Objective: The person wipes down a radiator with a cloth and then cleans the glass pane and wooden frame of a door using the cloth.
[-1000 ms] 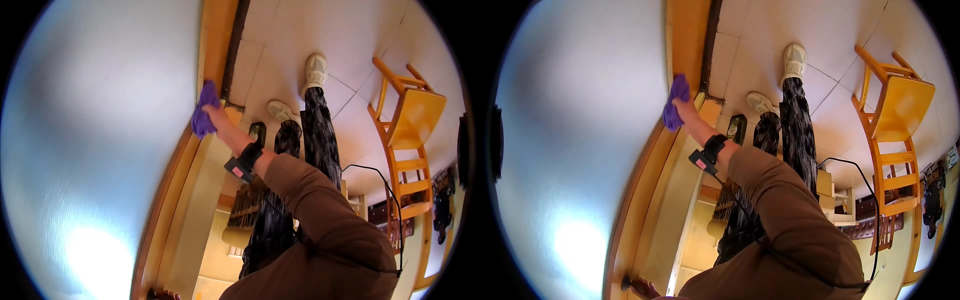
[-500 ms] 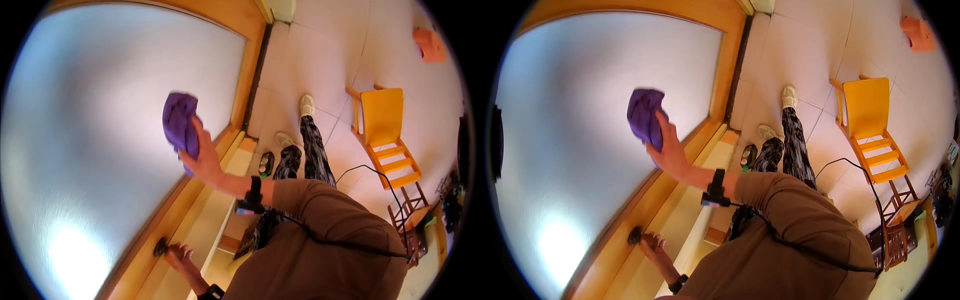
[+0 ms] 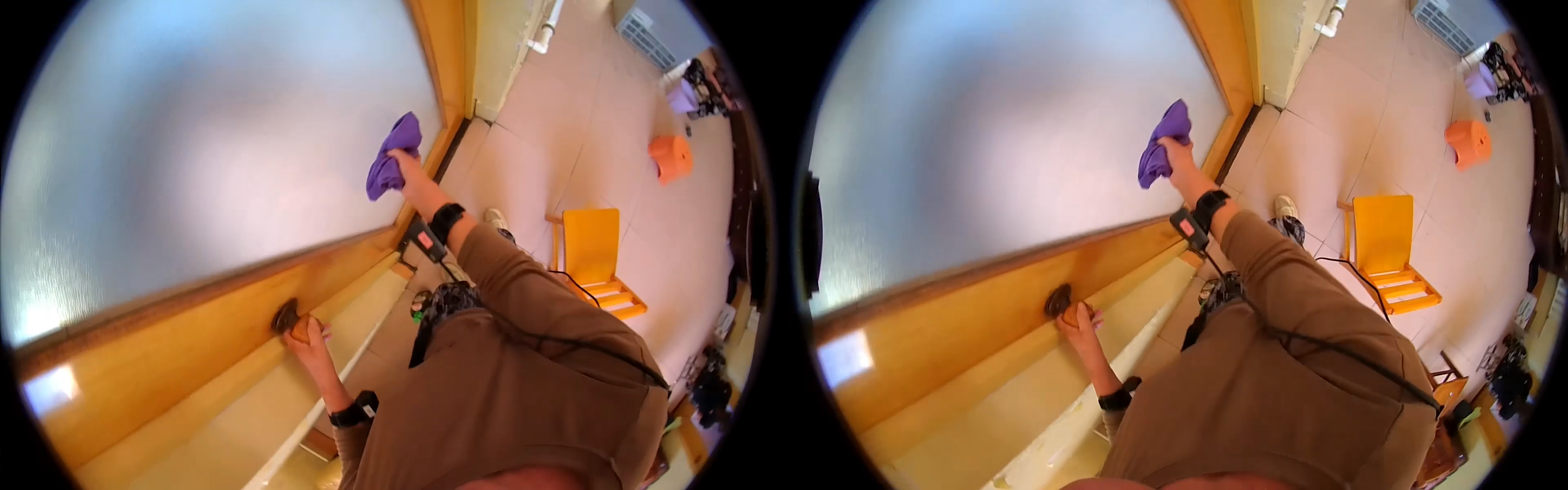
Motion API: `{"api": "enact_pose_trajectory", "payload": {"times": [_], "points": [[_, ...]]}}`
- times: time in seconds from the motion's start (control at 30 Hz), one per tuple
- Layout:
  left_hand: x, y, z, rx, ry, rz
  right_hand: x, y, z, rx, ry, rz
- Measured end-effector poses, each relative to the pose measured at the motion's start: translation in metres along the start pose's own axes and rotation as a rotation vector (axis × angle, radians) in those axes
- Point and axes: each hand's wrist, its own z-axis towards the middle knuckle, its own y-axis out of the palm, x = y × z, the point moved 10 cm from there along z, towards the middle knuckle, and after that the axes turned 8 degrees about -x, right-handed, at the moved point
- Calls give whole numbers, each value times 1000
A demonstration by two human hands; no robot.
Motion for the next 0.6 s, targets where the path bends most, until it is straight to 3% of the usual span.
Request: {"api": "enact_pose_trajectory", "payload": {"times": [0.07, 0.13, 0.23, 0.3, 0.33, 0.47, 0.5, 0.57, 0.6], "points": [[-1, -3, -6, 53, 4, -44, 24, -16, 3, 129, 269, 89], [1, 0, -4, 57, -4, -40, 28, -2, 6, 37, 311, 145], [0, -4, -5, 101, -18, -62, -27, 44, -14, -149, 53, 243], [-7, -2, -3, 104, -43, -96, -105, 97, -59, -204, -40, 179], [-1, 0, -4, 121, -59, -120, -145, 121, -73, -359, -108, 185], [-3, -4, -3, 175, -63, -121, -275, 198, -107, -530, -637, -83], [-1, -4, -4, 183, -62, -133, -277, 209, -108, -539, -621, -93], [4, -4, -6, 211, -70, -146, -305, 221, -141, -403, -1020, -387], [3, -4, -7, 220, -74, -149, -297, 223, -142, -412, -1014, -388]]}}
